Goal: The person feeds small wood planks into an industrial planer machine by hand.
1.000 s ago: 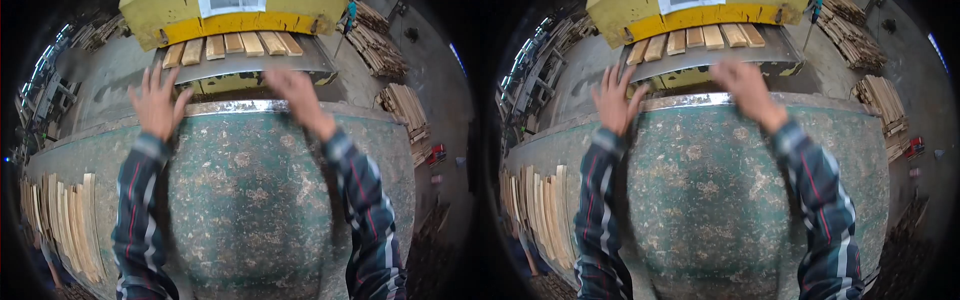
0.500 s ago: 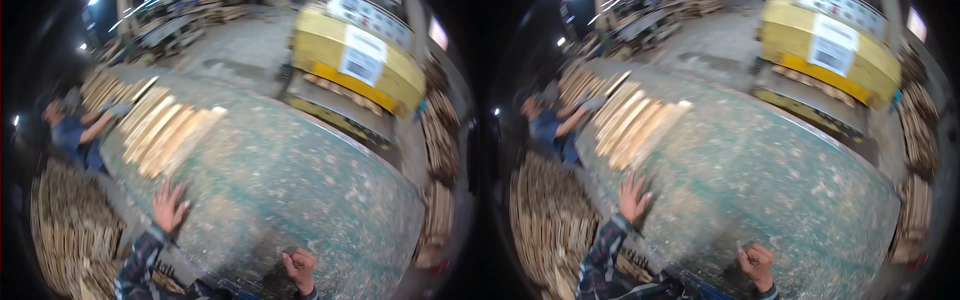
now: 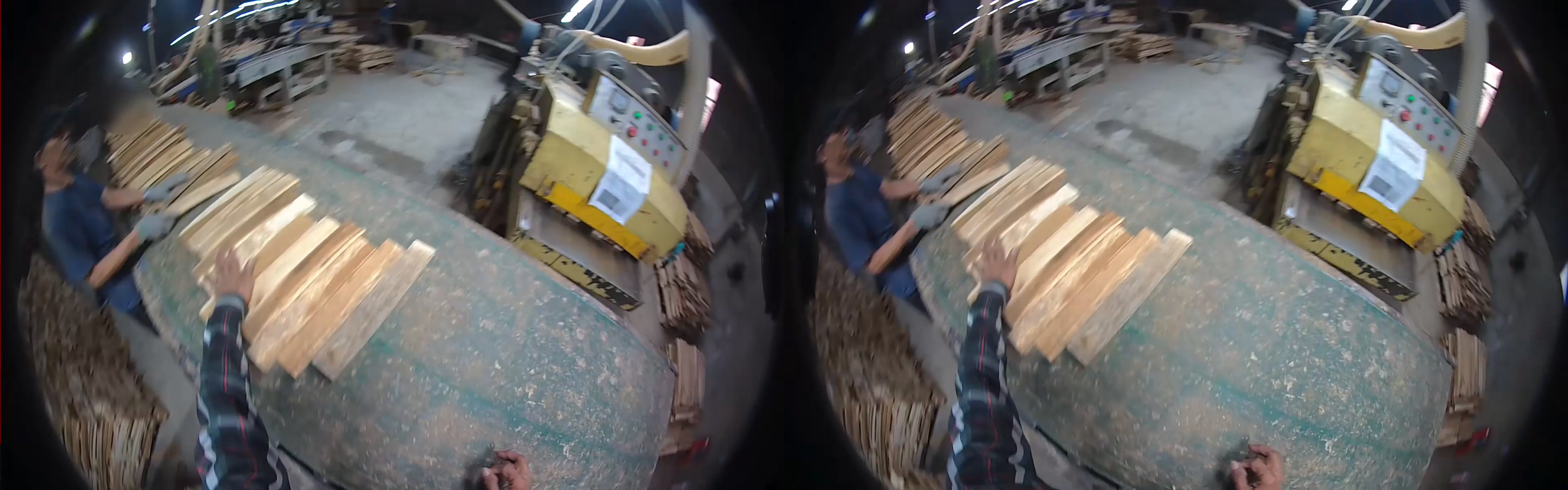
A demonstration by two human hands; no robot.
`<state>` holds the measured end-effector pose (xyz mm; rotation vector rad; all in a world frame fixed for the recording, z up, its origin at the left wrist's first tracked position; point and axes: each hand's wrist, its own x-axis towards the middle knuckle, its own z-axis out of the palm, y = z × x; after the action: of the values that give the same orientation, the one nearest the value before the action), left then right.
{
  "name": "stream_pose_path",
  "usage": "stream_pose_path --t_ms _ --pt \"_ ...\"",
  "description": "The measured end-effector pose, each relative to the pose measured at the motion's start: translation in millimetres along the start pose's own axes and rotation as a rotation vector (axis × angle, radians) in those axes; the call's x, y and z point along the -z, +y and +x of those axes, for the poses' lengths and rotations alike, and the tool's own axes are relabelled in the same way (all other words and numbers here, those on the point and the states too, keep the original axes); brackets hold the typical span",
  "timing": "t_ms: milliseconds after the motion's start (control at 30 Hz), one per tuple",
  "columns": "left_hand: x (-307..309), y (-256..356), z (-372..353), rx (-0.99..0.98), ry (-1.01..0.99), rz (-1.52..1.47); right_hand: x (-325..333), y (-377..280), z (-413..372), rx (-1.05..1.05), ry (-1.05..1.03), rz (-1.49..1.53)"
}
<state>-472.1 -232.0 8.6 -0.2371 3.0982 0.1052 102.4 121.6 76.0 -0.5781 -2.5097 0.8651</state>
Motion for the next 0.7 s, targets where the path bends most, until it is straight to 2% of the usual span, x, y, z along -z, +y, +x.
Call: stream_pose_path --t_ms 33,67,133,200,267,400,467,533,700 --pt "-9 3 0 0.041 0.016 -0.009 -8 -18 6 -0.169 -0.101 0.091" --pt "-27 -10 0 -0.061 0.109 -0.033 -20 -26 13 -0.102 -0.094 0.047" --pt "-26 -11 -17 -0.095 0.107 -0.02 -56 -33 33 0.033 -0.098 -0.015" --pt "-25 -9 -35 -0.104 0.088 -0.041 -96 -55 65 0.044 0.077 0.043" --pt "-6 4 -61 -0.102 0.006 -0.136 -133 -64 83 -0.05 -0.122 0.072" --pt "-5 24 -104 -0.213 -0.014 -0.141 -177 -89 103 -0.07 -0.15 0.042" --pt "-17 41 -133 -0.309 0.003 -0.199 -180 -91 92 -0.124 -0.144 -0.025" --pt "-21 68 -171 -0.384 0.031 -0.219 -154 -79 85 -0.245 -0.129 -0.048" --pt "-25 146 -294 -0.671 0.065 -0.272 -77 13 25 -0.347 0.039 -0.293"
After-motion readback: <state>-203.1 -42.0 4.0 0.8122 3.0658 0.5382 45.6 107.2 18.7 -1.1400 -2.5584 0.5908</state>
